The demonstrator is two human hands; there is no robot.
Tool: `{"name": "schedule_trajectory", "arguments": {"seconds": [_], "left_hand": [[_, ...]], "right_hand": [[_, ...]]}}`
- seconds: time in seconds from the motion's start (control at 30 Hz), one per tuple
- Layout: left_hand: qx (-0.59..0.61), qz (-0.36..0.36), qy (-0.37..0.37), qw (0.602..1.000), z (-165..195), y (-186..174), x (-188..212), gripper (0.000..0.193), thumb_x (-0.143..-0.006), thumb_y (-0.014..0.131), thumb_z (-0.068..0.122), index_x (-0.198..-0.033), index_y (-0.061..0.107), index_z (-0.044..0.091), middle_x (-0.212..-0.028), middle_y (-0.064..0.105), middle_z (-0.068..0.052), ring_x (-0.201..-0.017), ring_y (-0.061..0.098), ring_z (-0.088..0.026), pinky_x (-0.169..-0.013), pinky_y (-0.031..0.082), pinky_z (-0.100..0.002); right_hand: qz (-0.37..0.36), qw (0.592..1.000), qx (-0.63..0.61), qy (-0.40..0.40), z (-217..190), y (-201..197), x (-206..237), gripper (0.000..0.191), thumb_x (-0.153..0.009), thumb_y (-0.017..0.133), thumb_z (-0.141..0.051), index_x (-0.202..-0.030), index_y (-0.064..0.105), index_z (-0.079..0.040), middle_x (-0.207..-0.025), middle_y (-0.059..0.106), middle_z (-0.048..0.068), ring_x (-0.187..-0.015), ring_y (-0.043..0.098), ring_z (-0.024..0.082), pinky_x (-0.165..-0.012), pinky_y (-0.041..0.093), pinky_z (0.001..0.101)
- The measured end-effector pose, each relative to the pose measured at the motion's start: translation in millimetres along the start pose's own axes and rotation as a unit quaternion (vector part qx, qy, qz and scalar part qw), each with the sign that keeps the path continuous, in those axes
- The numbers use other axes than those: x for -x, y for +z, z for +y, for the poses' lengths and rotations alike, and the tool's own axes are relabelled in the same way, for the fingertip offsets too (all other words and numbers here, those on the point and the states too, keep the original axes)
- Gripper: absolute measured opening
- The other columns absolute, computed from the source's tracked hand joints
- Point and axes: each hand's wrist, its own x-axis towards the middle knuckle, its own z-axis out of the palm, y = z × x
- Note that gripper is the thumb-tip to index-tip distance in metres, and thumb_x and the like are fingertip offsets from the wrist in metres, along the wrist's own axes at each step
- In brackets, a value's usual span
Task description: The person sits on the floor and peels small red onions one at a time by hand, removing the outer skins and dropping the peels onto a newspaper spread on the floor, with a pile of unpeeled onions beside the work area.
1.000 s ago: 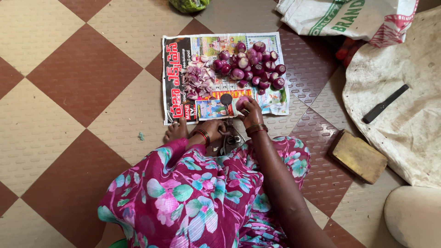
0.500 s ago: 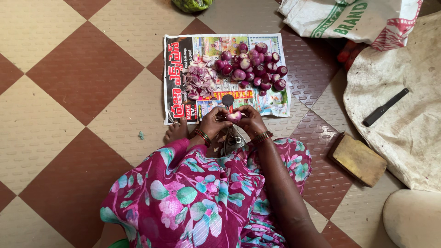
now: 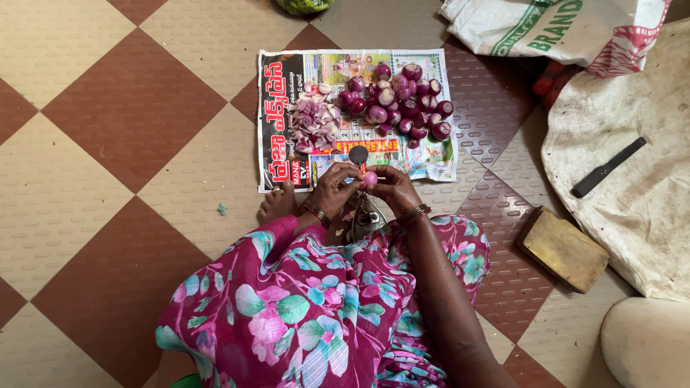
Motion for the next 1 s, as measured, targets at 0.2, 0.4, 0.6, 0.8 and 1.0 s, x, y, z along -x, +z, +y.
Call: {"name": "schedule_trajectory", "arguments": {"seconds": [0.2, 0.4, 0.6, 0.8, 1.0], "left_hand": [[0.049, 0.007, -0.004, 0.999, -4.4, 1.1, -1.9, 0.014, -0.09, 0.078, 0.003, -0.1, 0.071, 0.007, -0.113, 0.066, -0.005, -0.111, 0.066, -0.016, -0.082, 0.058, -0.028], [0.12, -0.001, -0.009, 0.993, -3.1, -1.1, -1.1, 0.008, -0.097, 0.071, 0.005, -0.105, 0.067, 0.005, -0.112, 0.063, -0.002, -0.106, 0.063, -0.011, -0.082, 0.056, -0.025], [0.15, 0.013, -0.089, 0.985, -6.2, -1.3, -1.1, 0.012, -0.105, 0.062, 0.015, -0.111, 0.067, 0.005, -0.105, 0.072, 0.001, -0.094, 0.067, -0.005, -0.077, 0.056, -0.022], [0.104, -0.01, -0.091, 0.99, -1.3, 0.7, -0.2, 0.022, -0.095, 0.076, 0.014, -0.113, 0.067, 0.005, -0.108, 0.073, -0.003, -0.097, 0.068, -0.008, -0.076, 0.058, -0.024], [0.057, -0.026, -0.095, 0.993, 5.4, -1.5, -1.1, 0.028, -0.09, 0.08, 0.014, -0.111, 0.066, 0.004, -0.108, 0.073, -0.003, -0.097, 0.07, -0.009, -0.076, 0.061, -0.026]], "right_hand": [[0.037, 0.999, -0.033, 0.005, -2.5, -2.6, -2.1, 0.036, -0.087, 0.07, 0.004, -0.123, 0.065, -0.001, -0.115, 0.071, 0.01, -0.104, 0.071, 0.023, -0.089, 0.061, 0.037], [0.042, 0.997, -0.067, 0.013, -6.8, -3.0, -2.5, 0.034, -0.088, 0.066, 0.001, -0.121, 0.065, -0.001, -0.113, 0.071, 0.011, -0.101, 0.072, 0.024, -0.086, 0.063, 0.039], [0.086, 0.994, -0.036, 0.048, -8.3, -4.4, -2.3, 0.035, -0.087, 0.065, -0.005, -0.122, 0.066, -0.002, -0.109, 0.072, 0.01, -0.096, 0.073, 0.02, -0.079, 0.063, 0.0374], [0.059, 0.997, -0.036, 0.032, -3.5, -2.6, -3.1, 0.03, -0.09, 0.07, -0.005, -0.119, 0.066, -0.002, -0.108, 0.071, 0.009, -0.096, 0.072, 0.021, -0.083, 0.063, 0.0364], [0.037, 0.999, -0.029, 0.02, -6.5, 0.9, 0.2, 0.028, -0.089, 0.071, -0.005, -0.117, 0.067, -0.001, -0.105, 0.072, 0.008, -0.095, 0.072, 0.02, -0.083, 0.062, 0.0362]]}}
